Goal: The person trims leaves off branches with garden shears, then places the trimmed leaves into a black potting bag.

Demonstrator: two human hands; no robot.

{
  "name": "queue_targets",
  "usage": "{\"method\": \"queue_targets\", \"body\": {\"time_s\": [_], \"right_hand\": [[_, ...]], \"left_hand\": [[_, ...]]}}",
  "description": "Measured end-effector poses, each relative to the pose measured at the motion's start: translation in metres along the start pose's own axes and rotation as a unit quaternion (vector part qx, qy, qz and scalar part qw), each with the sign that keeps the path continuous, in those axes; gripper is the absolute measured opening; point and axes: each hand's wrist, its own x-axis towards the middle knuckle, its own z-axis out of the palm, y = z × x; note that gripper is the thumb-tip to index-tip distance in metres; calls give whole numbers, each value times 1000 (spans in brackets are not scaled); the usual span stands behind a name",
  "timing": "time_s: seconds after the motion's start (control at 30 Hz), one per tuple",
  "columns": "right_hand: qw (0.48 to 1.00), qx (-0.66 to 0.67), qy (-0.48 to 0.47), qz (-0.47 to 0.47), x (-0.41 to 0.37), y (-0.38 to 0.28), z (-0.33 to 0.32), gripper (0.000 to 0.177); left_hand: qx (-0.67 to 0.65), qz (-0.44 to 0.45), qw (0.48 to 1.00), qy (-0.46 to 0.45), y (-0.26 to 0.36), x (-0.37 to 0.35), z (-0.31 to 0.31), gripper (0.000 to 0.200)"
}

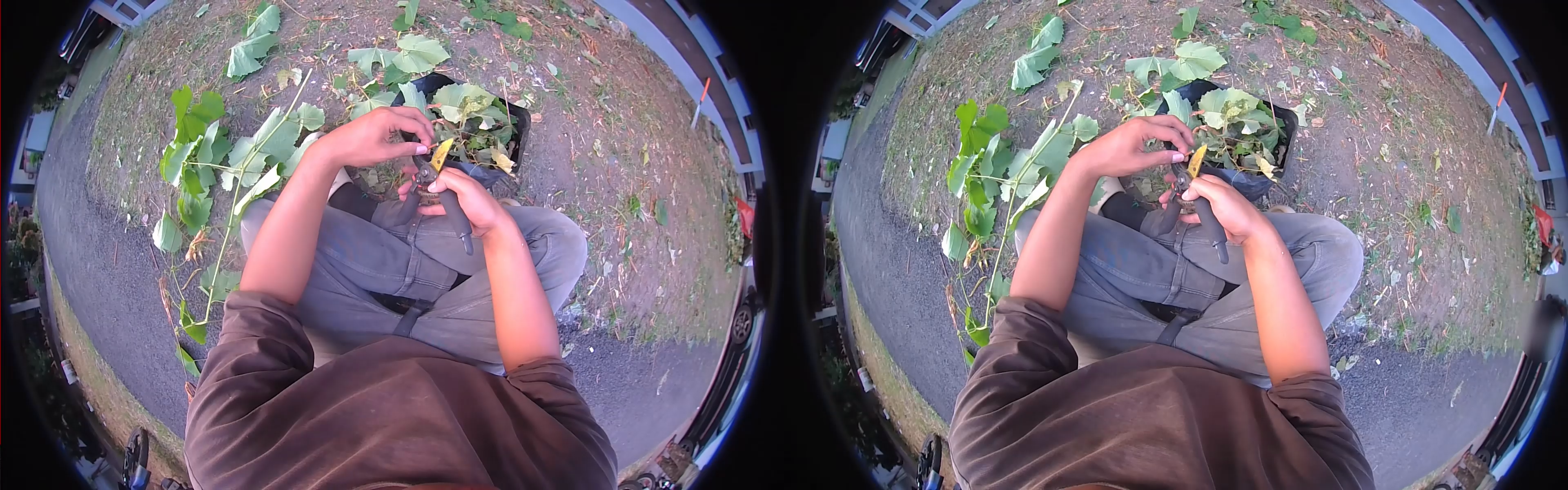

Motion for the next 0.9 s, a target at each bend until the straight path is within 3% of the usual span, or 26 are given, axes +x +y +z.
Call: {"method": "queue_targets", "body": {"time_s": [0.43,0.77,0.9], "right_hand": [[999,-35,39,11,2,5,5,51],[995,-73,60,-21,5,10,4,36],[995,-74,59,-26,3,7,3,37]], "left_hand": [[27,-9,1000,-13,4,0,2,15],[41,-10,999,4,17,3,4,14],[110,26,993,24,20,6,4,14]]}}
